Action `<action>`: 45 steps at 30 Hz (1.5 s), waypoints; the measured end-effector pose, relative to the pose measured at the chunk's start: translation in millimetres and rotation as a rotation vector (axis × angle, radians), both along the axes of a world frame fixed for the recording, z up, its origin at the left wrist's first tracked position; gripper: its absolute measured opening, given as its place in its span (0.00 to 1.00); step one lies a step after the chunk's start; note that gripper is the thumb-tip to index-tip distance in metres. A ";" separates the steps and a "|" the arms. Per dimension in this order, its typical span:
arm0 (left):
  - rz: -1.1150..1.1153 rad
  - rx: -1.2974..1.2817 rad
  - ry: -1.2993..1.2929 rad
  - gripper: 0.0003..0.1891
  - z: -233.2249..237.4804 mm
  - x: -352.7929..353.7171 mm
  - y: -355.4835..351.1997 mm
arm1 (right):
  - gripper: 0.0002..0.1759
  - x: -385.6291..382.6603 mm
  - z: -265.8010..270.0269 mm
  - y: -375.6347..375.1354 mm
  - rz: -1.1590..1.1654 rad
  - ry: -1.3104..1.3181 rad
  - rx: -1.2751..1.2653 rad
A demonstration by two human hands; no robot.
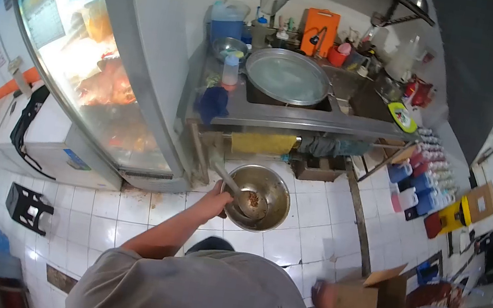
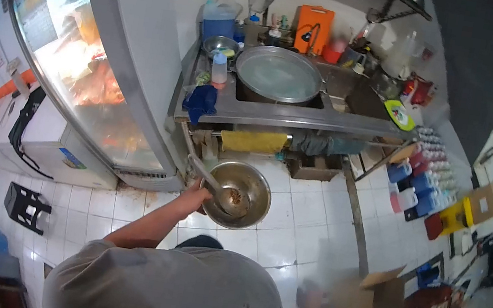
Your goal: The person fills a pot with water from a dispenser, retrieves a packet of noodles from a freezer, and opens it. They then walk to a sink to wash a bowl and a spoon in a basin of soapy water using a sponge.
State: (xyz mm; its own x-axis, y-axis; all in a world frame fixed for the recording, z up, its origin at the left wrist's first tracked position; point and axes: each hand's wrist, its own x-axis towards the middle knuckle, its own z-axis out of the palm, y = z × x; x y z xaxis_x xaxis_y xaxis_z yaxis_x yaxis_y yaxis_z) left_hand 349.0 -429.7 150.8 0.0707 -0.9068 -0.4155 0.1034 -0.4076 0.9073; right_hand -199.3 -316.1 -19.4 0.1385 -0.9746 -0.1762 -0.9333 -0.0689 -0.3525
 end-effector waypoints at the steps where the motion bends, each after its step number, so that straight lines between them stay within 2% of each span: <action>1: 0.057 0.008 -0.064 0.42 -7.5 -1.8 -23.7 | 0.22 37.8 63.8 -75.9 0.144 0.011 -0.358; 2: 0.087 0.013 -0.050 0.42 -1.9 -2.0 -46.7 | 0.23 85.2 139.1 -148.4 0.251 -0.016 -0.407; 3: 0.014 0.012 -0.132 0.41 8.9 0.6 -68.9 | 0.23 134.0 204.2 -203.5 0.333 -0.048 -0.434; 4: -0.060 0.014 -0.214 0.41 17.9 4.7 -90.7 | 0.22 178.7 247.6 -253.6 0.456 -0.063 -0.510; 5: -0.029 0.022 -0.203 0.41 23.2 8.7 -115.0 | 0.24 223.7 284.5 -291.3 0.603 -0.067 -0.598; 6: -0.163 0.007 -0.236 0.39 27.8 13.1 -142.3 | 0.24 270.0 318.9 -319.8 0.750 -0.074 -0.650; 7: -0.301 -0.010 -0.270 0.38 33.4 18.6 -166.7 | 0.20 310.4 340.4 -345.4 0.890 -0.031 -0.694; 8: -0.277 -0.008 -0.267 0.38 45.7 22.0 -194.1 | 0.18 341.3 349.1 -372.3 1.024 0.010 -0.739; 10: -0.530 0.043 -0.525 0.32 73.8 35.1 -247.8 | 0.17 388.1 326.6 -433.2 1.119 0.066 -0.770; 11: -0.445 -0.236 -0.677 0.30 58.7 43.0 -269.9 | 0.16 410.8 320.1 -468.8 1.195 0.126 -0.803; 12: -0.429 -0.238 -0.671 0.30 46.2 59.4 -301.6 | 0.16 426.9 316.7 -502.6 1.210 0.131 -0.805; 14: -0.495 -0.090 -0.516 0.29 43.9 79.2 -345.1 | 0.12 446.9 312.5 -555.3 1.205 0.346 -0.759; 16: -0.406 -0.168 -0.460 0.29 46.8 101.6 -370.6 | 0.10 455.9 321.5 -608.7 1.220 0.407 -0.667; 18: -0.314 -0.002 -0.496 0.29 54.5 122.9 -381.8 | 0.08 451.9 324.2 -651.0 1.141 0.505 -0.645; 19: -0.277 0.005 -0.427 0.30 51.6 134.5 -385.4 | 0.08 445.4 320.6 -670.3 1.150 0.499 -0.637; 20: -0.276 0.014 -0.427 0.30 33.5 147.5 -388.6 | 0.08 436.0 315.4 -689.2 1.027 0.416 -0.552; 21: -0.112 0.025 -0.393 0.30 2.9 157.1 -389.7 | 0.09 425.5 308.3 -706.3 0.897 0.337 -0.461; 22: 0.046 0.039 -0.356 0.30 -17.3 162.4 -389.7 | 0.09 413.6 296.1 -721.5 0.890 0.335 -0.442; 24: 0.266 0.112 -0.225 0.31 4.6 162.7 -388.7 | 0.13 391.7 264.2 -752.6 0.592 0.001 -0.318; 25: 0.257 0.119 -0.222 0.31 -7.8 164.9 -389.9 | 0.13 385.2 251.0 -766.5 0.585 0.004 -0.309; 27: 0.485 -0.103 -0.032 0.29 -35.3 168.6 -393.0 | 0.10 373.4 227.3 -799.2 0.405 0.019 -0.246; 28: 0.485 -0.094 -0.031 0.29 -37.8 165.3 -398.2 | 0.10 367.0 214.1 -817.6 0.406 0.020 -0.237; 30: 0.647 0.151 -0.167 0.27 -37.8 158.4 -401.8 | 0.07 358.3 185.9 -850.1 0.360 0.193 -0.341; 31: 0.679 0.139 -0.157 0.25 -52.5 158.3 -405.7 | 0.08 356.1 175.8 -867.9 0.331 0.223 -0.295; 35: 0.734 0.149 -0.248 0.24 -30.3 138.2 -415.6 | 0.12 346.7 138.8 -919.1 0.321 0.257 -0.118; 37: 0.908 -0.045 -1.316 0.23 -27.6 120.5 -423.5 | 0.16 337.7 115.4 -941.7 0.496 0.195 -0.007; 38: 0.912 -0.036 -1.327 0.23 -9.2 106.7 -436.8 | 0.16 334.1 114.1 -951.3 0.506 0.186 -0.002; 40: 0.864 -0.273 -1.123 0.26 43.2 59.4 -481.1 | 0.17 325.6 116.2 -965.3 0.557 -0.008 0.173; 42: 0.648 -0.180 -0.863 0.29 43.7 24.2 -537.5 | 0.17 315.7 123.3 -969.2 0.573 -0.099 0.172; 45: 0.490 -0.063 -0.486 0.36 -28.2 -6.9 -639.1 | 0.16 311.1 113.7 -975.9 0.537 -0.259 0.227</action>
State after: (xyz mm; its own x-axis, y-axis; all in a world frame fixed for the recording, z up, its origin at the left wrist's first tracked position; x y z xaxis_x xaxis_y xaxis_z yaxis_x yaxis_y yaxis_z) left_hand 342.1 -1068.8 122.6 0.6430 -0.7442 -0.1808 -0.1619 -0.3628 0.9177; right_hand 111.8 -1292.0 94.3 0.6629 -0.7000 -0.2657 -0.6724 -0.4005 -0.6225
